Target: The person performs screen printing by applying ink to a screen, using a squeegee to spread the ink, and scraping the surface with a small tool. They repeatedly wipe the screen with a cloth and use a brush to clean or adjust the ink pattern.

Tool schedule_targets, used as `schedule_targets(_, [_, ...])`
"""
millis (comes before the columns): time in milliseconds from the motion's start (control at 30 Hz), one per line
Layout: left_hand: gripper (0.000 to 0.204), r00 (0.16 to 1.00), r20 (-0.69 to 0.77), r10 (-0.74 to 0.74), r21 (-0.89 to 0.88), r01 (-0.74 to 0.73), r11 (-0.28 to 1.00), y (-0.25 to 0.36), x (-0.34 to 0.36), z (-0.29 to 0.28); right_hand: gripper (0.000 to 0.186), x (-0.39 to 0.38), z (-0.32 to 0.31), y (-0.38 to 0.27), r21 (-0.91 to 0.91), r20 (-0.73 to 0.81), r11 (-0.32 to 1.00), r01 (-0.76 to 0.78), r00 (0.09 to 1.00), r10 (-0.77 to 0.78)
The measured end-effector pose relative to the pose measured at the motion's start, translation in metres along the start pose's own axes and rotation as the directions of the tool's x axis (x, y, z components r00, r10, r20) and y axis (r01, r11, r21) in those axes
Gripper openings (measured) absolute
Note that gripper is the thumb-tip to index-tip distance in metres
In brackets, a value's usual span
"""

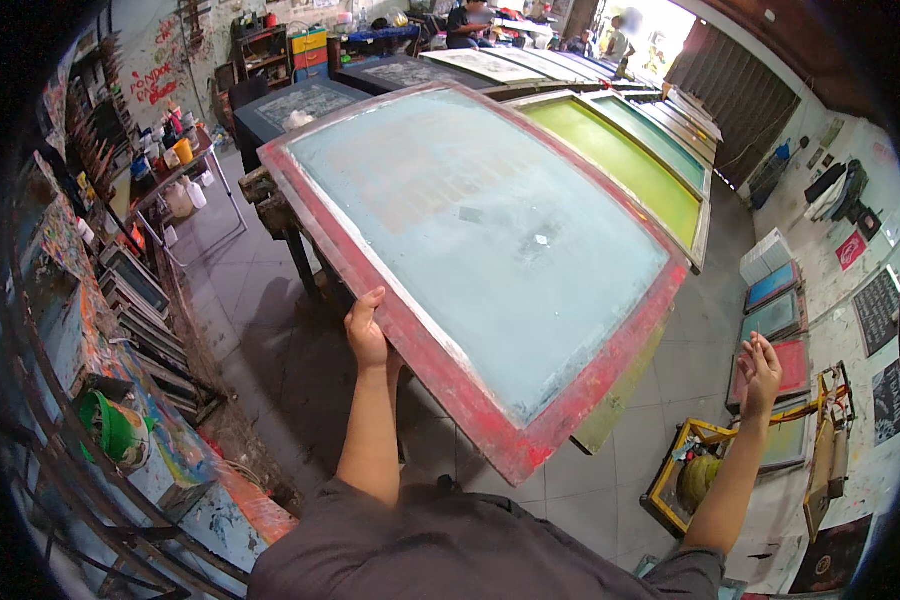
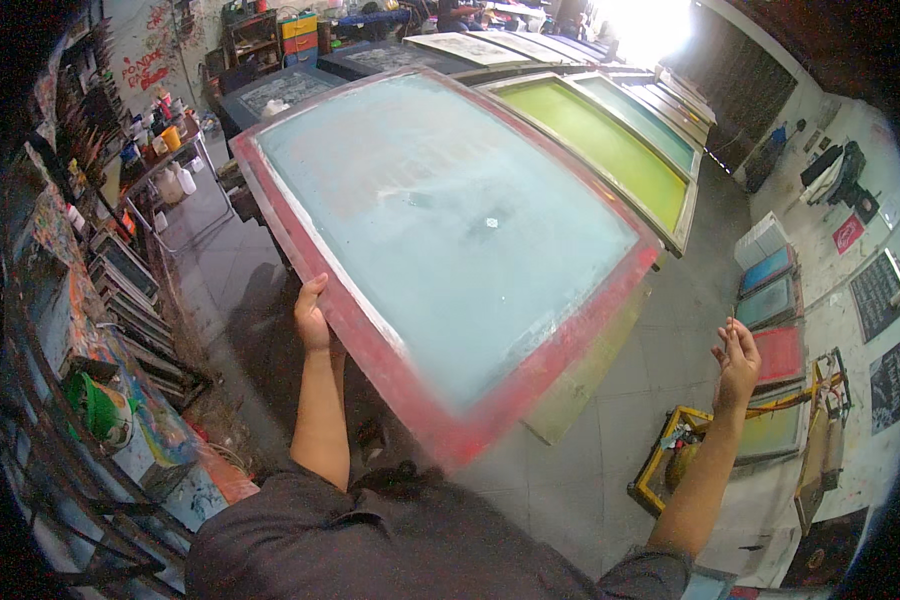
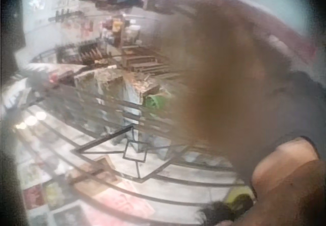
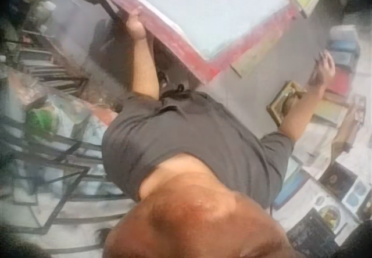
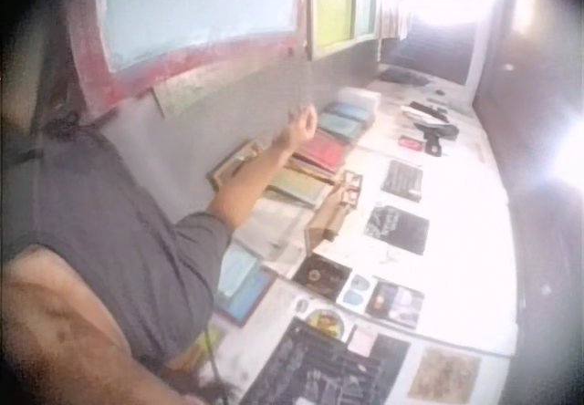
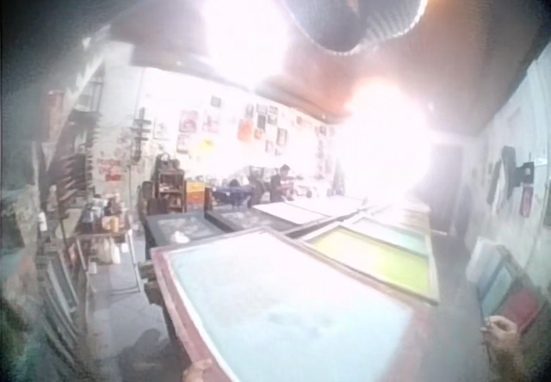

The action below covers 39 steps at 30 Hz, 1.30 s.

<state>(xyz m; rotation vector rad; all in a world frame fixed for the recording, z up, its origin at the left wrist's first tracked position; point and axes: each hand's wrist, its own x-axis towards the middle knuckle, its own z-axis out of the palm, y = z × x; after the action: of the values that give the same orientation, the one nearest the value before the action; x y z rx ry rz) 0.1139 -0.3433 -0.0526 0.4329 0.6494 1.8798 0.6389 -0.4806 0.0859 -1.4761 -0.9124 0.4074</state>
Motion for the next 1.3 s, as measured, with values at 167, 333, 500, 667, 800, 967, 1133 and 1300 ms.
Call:
schedule_targets(167, [0.023, 0.991, -0.050, 0.123, 0.212, -0.110, 0.971, -0.022, -0.001, -0.016, 0.022, -0.011, -0.017, 0.013, 0.032, 0.029, 0.999, 0.007, 1.000, -0.008])
schedule_targets(333, [0.024, 0.968, -0.017, 0.251, 0.320, -0.233, 0.918, -0.025, -0.015, -0.010, 0.019, -0.023, -0.001, 0.007, 0.030, 0.089, 0.999, 0.036, 0.995, -0.038])
schedule_targets(500, [0.022, 0.974, -0.007, 0.227, 0.373, -0.208, 0.904, -0.031, -0.014, -0.015, 0.018, -0.030, 0.009, 0.001, 0.072, 0.131, 0.996, 0.052, 0.989, -0.062])
schedule_targets(667, [0.026, 0.982, -0.062, 0.180, 0.337, -0.149, 0.929, -0.044, -0.019, -0.019, 0.016, -0.041, 0.017, -0.002, 0.109, 0.161, 0.993, 0.044, 0.985, -0.062])
schedule_targets(800, [0.043, 0.978, -0.166, 0.127, 0.307, -0.072, 0.949, -0.049, -0.025, 0.000, 0.015, -0.057, 0.032, -0.012, 0.178, 0.219, 0.983, 0.036, 0.973, -0.075])
schedule_targets(967, [0.077, 0.978, -0.139, -0.153, 0.554, 0.205, 0.807, -0.065, -0.016, -0.031, 0.015, -0.071, 0.042, -0.008, 0.231, 0.233, 0.972, 0.028, 0.969, -0.083])
schedule_targets(1133, [0.075, 0.948, -0.027, -0.316, 0.538, 0.280, 0.795, -0.038, -0.016, -0.039, 0.016, -0.079, 0.056, -0.003, 0.277, 0.250, 0.960, 0.035, 0.962, -0.107])
schedule_targets(1300, [0.065, 0.935, -0.051, -0.352, 0.586, 0.313, 0.748, 0.006, -0.015, -0.036, 0.019, -0.090, 0.085, -0.008, 0.250, 0.300, 0.968, 0.035, 0.947, -0.112])
